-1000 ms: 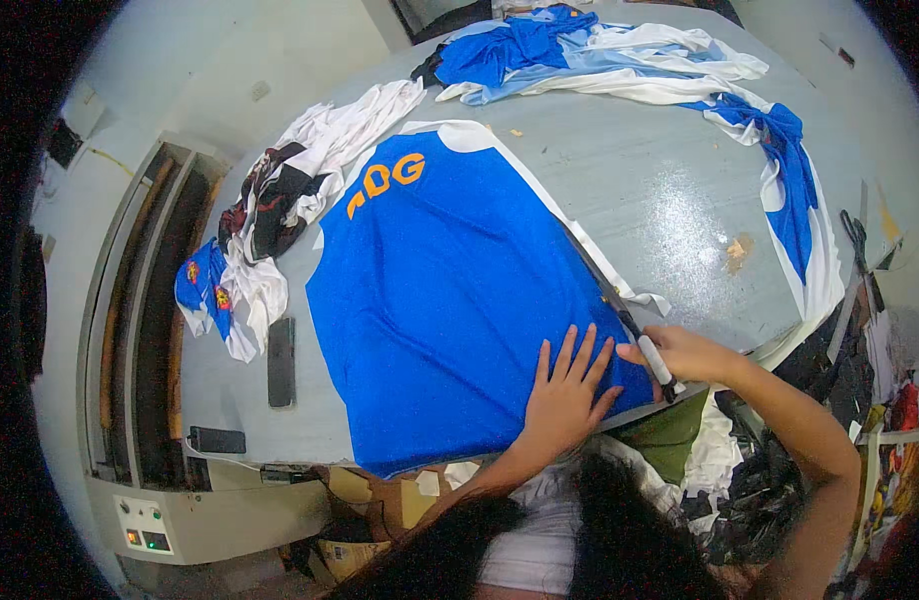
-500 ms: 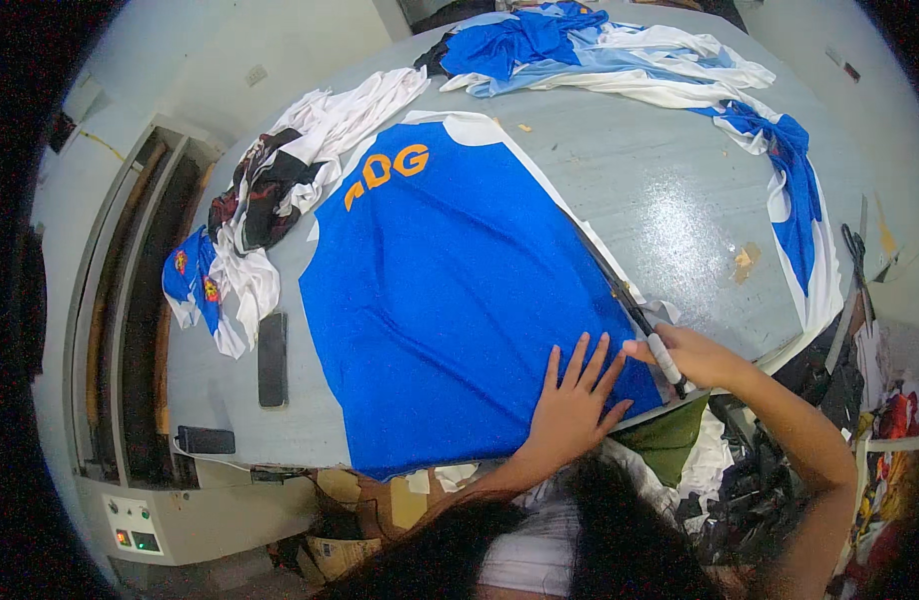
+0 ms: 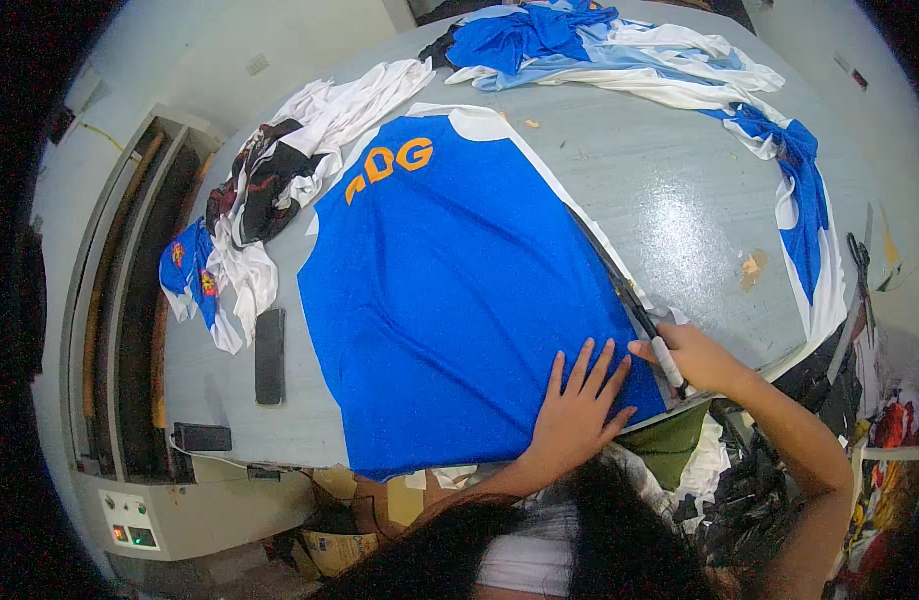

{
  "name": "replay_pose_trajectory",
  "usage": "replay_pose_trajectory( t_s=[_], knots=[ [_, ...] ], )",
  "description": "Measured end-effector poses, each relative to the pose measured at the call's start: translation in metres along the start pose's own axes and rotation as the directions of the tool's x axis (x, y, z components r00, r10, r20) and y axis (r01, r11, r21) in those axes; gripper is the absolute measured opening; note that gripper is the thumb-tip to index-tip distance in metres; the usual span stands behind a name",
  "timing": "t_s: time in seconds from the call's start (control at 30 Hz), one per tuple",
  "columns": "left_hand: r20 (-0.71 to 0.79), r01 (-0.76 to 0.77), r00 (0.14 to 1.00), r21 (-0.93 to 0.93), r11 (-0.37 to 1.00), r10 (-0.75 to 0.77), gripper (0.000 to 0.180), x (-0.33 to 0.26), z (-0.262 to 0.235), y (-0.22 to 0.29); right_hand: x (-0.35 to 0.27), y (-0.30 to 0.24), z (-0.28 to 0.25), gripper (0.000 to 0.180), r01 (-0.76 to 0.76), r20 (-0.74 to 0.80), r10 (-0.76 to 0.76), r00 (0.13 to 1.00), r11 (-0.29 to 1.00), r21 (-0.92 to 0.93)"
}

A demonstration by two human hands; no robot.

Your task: Cutting out blue and white sports jerseys from a large sheet of fabric using scissors.

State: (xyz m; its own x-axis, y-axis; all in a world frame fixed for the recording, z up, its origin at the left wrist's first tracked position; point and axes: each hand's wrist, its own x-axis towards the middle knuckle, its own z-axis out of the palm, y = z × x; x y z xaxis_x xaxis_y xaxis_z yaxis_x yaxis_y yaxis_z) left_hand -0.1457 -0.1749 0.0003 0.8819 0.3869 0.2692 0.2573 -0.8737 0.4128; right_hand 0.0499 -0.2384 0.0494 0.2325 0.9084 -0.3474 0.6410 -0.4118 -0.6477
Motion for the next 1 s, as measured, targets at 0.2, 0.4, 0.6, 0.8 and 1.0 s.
replay_pose_trajectory(
  t_s=[0.2, 0.4, 0.6, 0.8, 1.0],
  knots=[
    [0.017, 0.01, 1.0, 0.009, 1.0, -0.01, 0.054, -0.001, 0.002, -0.001, 0.012, -0.038, -0.013, 0.067, -0.199, 0.132, 0.187, 0.973, 0.976, 0.087],
    [-0.013, -0.001, 1.0, 0.01, 1.0, 0.001, 0.055, -0.001, 0.002, -0.001, 0.031, -0.029, -0.011, 0.058, -0.252, 0.152, 0.24, 0.959, 0.966, 0.065],
    [-0.031, -0.013, 0.999, -0.008, 1.0, 0.013, 0.057, -0.002, 0.003, -0.003, 0.036, -0.019, -0.014, 0.055, -0.191, 0.191, 0.171, 0.967, 0.978, 0.087],
    [-0.025, -0.006, 1.0, -0.004, 1.0, 0.006, 0.056, -0.002, 0.001, -0.003, 0.052, -0.044, -0.027, 0.056, -0.262, 0.313, 0.215, 0.925, 0.958, 0.115],
    [-0.004, 0.005, 1.0, -0.021, 1.0, -0.005, 0.056, -0.003, 0.001, -0.002, 0.058, -0.031, -0.023, 0.065, -0.163, 0.16, 0.171, 0.972, 0.985, -0.062]
  ],
)
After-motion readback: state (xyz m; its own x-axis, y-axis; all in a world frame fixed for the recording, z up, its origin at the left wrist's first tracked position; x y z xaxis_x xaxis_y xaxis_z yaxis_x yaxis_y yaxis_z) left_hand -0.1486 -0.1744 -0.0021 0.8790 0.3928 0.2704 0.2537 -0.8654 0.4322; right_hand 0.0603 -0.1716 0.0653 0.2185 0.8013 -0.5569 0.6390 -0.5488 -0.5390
